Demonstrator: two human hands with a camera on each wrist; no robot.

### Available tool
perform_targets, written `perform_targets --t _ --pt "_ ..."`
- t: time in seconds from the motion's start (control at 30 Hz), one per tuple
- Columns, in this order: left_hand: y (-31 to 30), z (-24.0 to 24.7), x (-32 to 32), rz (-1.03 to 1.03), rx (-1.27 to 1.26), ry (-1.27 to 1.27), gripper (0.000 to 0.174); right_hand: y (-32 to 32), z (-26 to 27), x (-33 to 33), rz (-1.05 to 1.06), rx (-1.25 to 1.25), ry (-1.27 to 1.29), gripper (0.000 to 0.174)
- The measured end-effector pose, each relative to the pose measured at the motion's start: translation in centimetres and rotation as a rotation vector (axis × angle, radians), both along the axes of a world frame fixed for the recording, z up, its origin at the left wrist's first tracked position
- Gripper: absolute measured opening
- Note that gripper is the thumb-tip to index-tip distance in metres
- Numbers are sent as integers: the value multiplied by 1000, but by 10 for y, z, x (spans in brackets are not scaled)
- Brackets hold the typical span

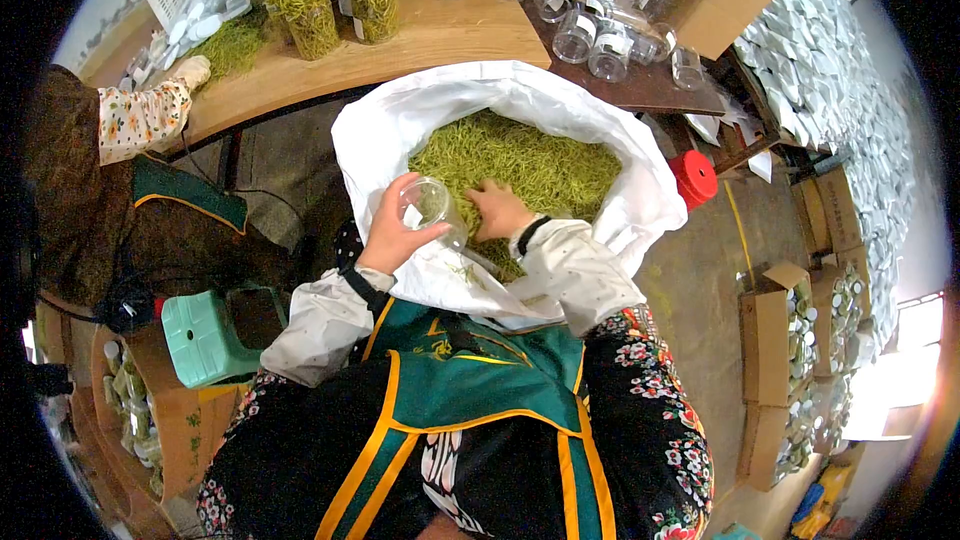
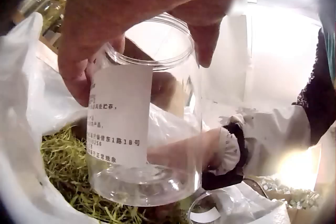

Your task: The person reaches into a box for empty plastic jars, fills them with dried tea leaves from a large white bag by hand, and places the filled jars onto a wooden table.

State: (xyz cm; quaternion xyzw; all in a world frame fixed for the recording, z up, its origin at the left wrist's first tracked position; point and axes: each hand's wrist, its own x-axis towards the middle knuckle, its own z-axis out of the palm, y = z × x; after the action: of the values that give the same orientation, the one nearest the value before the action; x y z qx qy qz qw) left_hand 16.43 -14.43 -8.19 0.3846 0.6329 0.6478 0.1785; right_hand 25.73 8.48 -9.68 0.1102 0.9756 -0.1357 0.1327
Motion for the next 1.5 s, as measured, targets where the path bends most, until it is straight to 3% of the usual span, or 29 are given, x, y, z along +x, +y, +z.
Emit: perform_targets --t 0.03,0.1,0.17,0.2,0.27,0.3,0.37,0.4,0.57,0.63,0.77,0.8,0.83,0.87,0.9,0.97,1.03,1.1,1.13,1.17,1.23,1.3,1.4,1.43,1.5 --pt "4 4 3 -3 -1 -2 93 12 4 10 6 -30 16 99" --pt "13 12 7 -11 -192 88 97 30 18 24 -178 22 16 89" --pt "27 10 8 -15 -242 169 107 110 -66 39 127 256 529 87" --pt "34 6 11 -6 -298 221 111 108 -53 36 129 259 527 87" --pt "47 5 18 38 -386 351 124 89 -1 26 -15 31 522 54" --pt "51 7 19 37 -383 351 124 81 16 23 -15 34 523 54" --pt "57 10 23 7 -342 342 130 59 52 23 31 32 337 86" --pt "61 6 24 -27 -331 308 134 11 108 33 -148 -136 362 88" --pt "62 3 29 20 -206 306 136 -3 118 40 19 -133 341 90" --pt "60 2 28 20 -191 283 136 -3 121 39 73 -415 438 88" --pt "56 5 25 -13 -230 245 138 -4 116 39 -26 -362 475 78" --pt "56 4 24 -55 -245 191 141 -8 116 38 -23 -353 380 74" --pt "57 -1 22 -53 -245 189 141 -9 116 38 -22 -345 285 70" --pt "58 -8 22 -86 -138 154 141 -5 103 36 135 -324 339 58" --pt "57 -8 22 -120 -32 118 141 -8 104 35 133 -325 336 58" --pt "53 -11 25 -100 -33 189 140 -13 107 30 142 -322 170 54" --pt "52 -12 27 -81 -32 261 139 -6 96 24 176 -296 161 50" --pt "55 -11 28 -67 -92 270 135 -8 92 22 299 25 383 45" --pt "54 -10 27 -67 -90 267 135 -14 92 22 249 104 567 38" --pt "55 -9 25 -37 -81 254 131 -19 93 23 256 108 562 38" --pt "55 -11 22 1 -73 237 127 -30 92 24 94 51 481 30" --pt "51 -13 22 -68 -94 318 122 -31 63 20 139 68 434 24" --pt "48 -9 30 -123 -268 291 118 -29 68 18 148 -41 13 26" --pt "48 -10 28 -121 -264 294 118 -26 76 16 149 -37 16 26" --pt "42 -14 22 -18 -244 251 111 -19 85 16 98 -472 353 31"
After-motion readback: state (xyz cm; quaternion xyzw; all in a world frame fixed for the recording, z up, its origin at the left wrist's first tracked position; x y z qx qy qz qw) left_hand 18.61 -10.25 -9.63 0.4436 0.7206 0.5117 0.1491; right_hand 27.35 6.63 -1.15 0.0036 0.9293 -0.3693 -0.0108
